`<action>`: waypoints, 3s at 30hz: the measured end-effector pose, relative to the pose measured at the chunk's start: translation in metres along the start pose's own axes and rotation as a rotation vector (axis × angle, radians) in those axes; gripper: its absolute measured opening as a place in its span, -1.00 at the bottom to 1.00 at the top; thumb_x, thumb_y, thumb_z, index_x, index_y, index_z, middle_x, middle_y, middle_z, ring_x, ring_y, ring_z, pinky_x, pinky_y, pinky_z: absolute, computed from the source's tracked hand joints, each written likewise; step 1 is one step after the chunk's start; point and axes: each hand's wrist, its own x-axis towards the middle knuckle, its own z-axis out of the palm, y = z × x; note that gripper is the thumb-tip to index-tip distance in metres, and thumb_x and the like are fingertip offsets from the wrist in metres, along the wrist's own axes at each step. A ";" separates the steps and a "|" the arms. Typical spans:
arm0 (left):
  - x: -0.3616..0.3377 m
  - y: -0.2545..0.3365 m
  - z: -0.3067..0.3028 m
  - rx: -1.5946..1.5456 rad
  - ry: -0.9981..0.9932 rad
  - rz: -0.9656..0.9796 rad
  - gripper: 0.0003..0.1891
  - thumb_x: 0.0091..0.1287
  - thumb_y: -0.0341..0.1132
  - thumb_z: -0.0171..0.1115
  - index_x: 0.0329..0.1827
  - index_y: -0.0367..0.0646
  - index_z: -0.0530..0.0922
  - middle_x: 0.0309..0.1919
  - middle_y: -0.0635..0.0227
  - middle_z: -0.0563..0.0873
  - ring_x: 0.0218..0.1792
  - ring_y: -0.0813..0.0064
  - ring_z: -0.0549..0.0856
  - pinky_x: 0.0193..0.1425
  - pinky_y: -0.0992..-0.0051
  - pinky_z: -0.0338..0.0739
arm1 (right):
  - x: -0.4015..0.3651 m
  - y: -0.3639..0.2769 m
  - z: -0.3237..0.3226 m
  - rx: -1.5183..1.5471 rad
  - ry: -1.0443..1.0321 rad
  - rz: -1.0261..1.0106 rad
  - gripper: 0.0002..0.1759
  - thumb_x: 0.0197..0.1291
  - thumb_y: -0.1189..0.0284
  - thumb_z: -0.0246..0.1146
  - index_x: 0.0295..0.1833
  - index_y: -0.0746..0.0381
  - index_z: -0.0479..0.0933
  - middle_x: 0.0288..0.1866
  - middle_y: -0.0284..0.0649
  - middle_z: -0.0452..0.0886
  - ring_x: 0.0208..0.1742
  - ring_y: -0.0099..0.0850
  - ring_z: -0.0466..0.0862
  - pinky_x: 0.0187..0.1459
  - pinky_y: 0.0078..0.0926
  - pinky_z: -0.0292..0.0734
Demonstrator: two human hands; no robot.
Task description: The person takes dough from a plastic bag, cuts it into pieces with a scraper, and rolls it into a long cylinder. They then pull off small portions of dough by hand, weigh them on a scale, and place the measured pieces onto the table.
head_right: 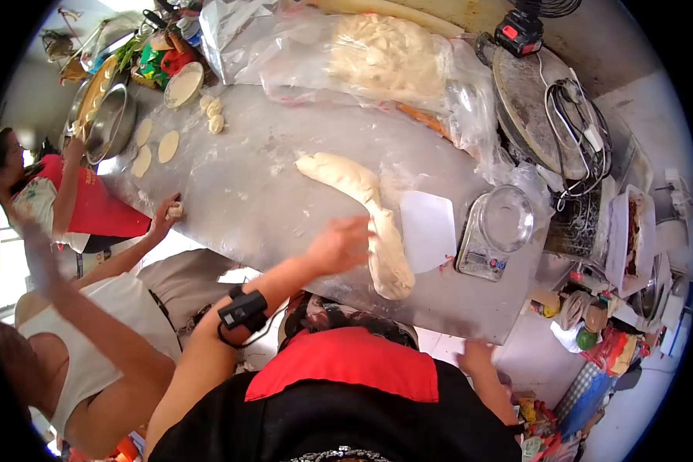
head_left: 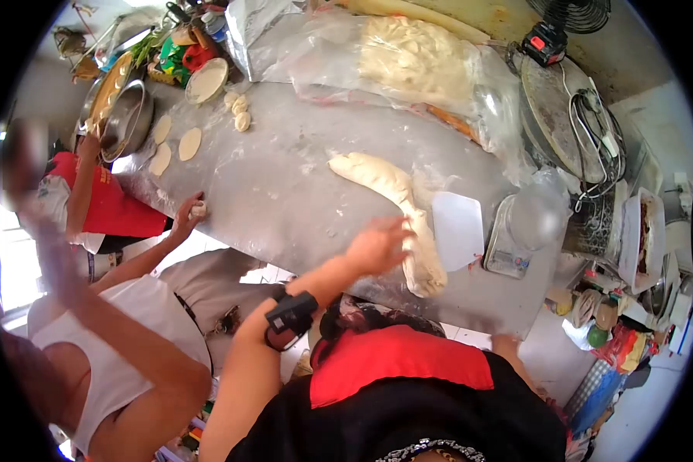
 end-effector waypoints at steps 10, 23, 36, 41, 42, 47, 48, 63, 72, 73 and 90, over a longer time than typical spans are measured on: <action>0.078 -0.074 -0.030 0.684 -0.184 -0.272 -0.29 -0.07 -0.26 0.44 0.24 0.21 0.38 0.19 0.34 0.42 0.29 0.16 0.32 0.24 0.03 0.24 | 0.048 -0.160 -0.121 0.779 0.678 -0.298 -0.09 -0.13 0.25 0.40 0.39 0.22 0.20 0.25 0.06 0.39 0.25 -0.04 0.39 0.28 -0.16 0.28; 0.010 -0.159 -0.175 0.574 0.161 -0.339 -0.71 0.07 -0.28 0.26 -0.09 0.08 0.60 -0.12 0.40 0.62 0.04 0.32 0.54 0.17 0.12 0.26 | 0.127 -0.159 -0.291 0.480 0.963 -0.493 -0.41 -0.18 0.52 0.30 0.13 0.14 0.49 0.01 -0.13 0.56 0.07 -0.14 0.51 0.09 -0.23 0.40; -0.033 -0.136 -0.048 0.655 0.055 -0.317 -0.30 0.20 0.19 0.11 0.40 0.16 0.29 0.47 0.09 0.05 0.46 -0.21 -0.08 0.34 -0.39 -0.28 | 0.184 -0.175 -0.326 0.294 0.841 -0.450 -0.08 -0.16 0.31 0.40 0.40 0.11 0.20 0.30 0.02 0.31 0.35 -0.03 0.25 0.33 -0.04 0.06; 0.018 -0.168 -0.069 0.659 0.126 -0.401 -0.29 0.19 0.17 0.14 0.41 0.15 0.28 0.45 0.09 0.11 0.47 -0.15 -0.06 0.35 -0.37 -0.25 | 0.197 -0.181 -0.322 0.268 0.906 -0.392 -0.05 -0.20 0.31 0.43 0.40 0.08 0.21 0.29 -0.05 0.33 0.34 -0.09 0.27 0.32 -0.04 0.05; 0.058 -0.175 -0.093 0.674 0.123 -0.474 -0.31 0.18 0.14 0.15 0.39 0.16 0.30 0.44 0.11 0.15 0.47 -0.12 -0.04 0.36 -0.36 -0.22 | 0.201 -0.181 -0.327 0.265 0.885 -0.378 -0.04 -0.22 0.30 0.43 0.40 0.07 0.21 0.29 -0.06 0.33 0.34 -0.10 0.27 0.31 -0.04 0.05; 0.135 -0.222 -0.138 0.775 0.438 -0.601 -0.34 0.33 0.13 -0.03 0.45 0.07 0.20 0.44 0.15 0.18 0.46 -0.06 0.04 0.40 -0.27 -0.20 | 0.194 -0.177 -0.335 0.228 0.835 -0.362 0.03 -0.35 0.31 0.50 0.38 0.04 0.23 0.25 -0.12 0.36 0.29 -0.15 0.32 0.23 -0.09 0.19; 0.128 -0.225 -0.131 0.760 0.438 -0.649 -0.36 0.34 0.14 -0.05 0.43 0.07 0.23 0.43 0.17 0.20 0.45 -0.04 0.07 0.38 -0.29 -0.19 | 0.194 -0.174 -0.334 0.231 0.832 -0.369 0.03 -0.36 0.31 0.51 0.38 0.03 0.24 0.24 -0.11 0.36 0.29 -0.14 0.33 0.22 -0.09 0.21; -0.024 -0.129 -0.087 0.605 0.178 -0.478 0.00 -0.29 -0.08 0.58 0.37 0.13 0.31 0.29 0.28 0.37 0.36 0.15 0.26 0.40 -0.17 -0.12 | 0.178 -0.183 -0.418 0.658 1.098 -0.561 -0.44 -0.17 0.39 0.43 0.06 0.12 0.48 -0.08 -0.09 0.60 0.01 -0.10 0.55 0.02 -0.23 0.45; 0.041 -0.154 -0.073 0.416 0.147 -0.431 -0.25 -0.21 -0.22 0.53 0.16 -0.04 0.41 0.12 0.25 0.52 0.20 0.21 0.47 0.25 -0.04 0.23 | 0.197 -0.205 -0.317 0.601 0.641 -0.668 -0.37 0.08 0.29 0.32 0.25 0.28 0.35 0.09 0.02 0.53 0.12 -0.06 0.53 0.13 -0.23 0.42; 0.047 -0.141 -0.073 0.343 0.071 -0.444 -0.34 -0.17 -0.25 0.49 0.08 -0.05 0.43 0.04 0.22 0.56 0.12 0.19 0.52 0.17 0.03 0.31 | 0.191 -0.216 -0.312 0.893 0.503 -0.633 -0.41 0.12 0.28 0.28 0.24 0.29 0.36 0.06 0.00 0.55 0.09 -0.12 0.54 0.11 -0.26 0.43; 0.082 -0.090 -0.003 0.137 0.075 -0.123 -0.30 -0.03 -0.14 0.41 0.24 -0.07 0.41 0.18 0.01 0.46 0.21 -0.01 0.44 0.26 0.14 0.37 | 0.196 -0.159 -0.323 0.913 0.802 -0.381 -0.38 0.09 0.29 0.31 0.28 0.19 0.35 0.04 -0.04 0.55 0.05 -0.18 0.54 0.10 -0.26 0.41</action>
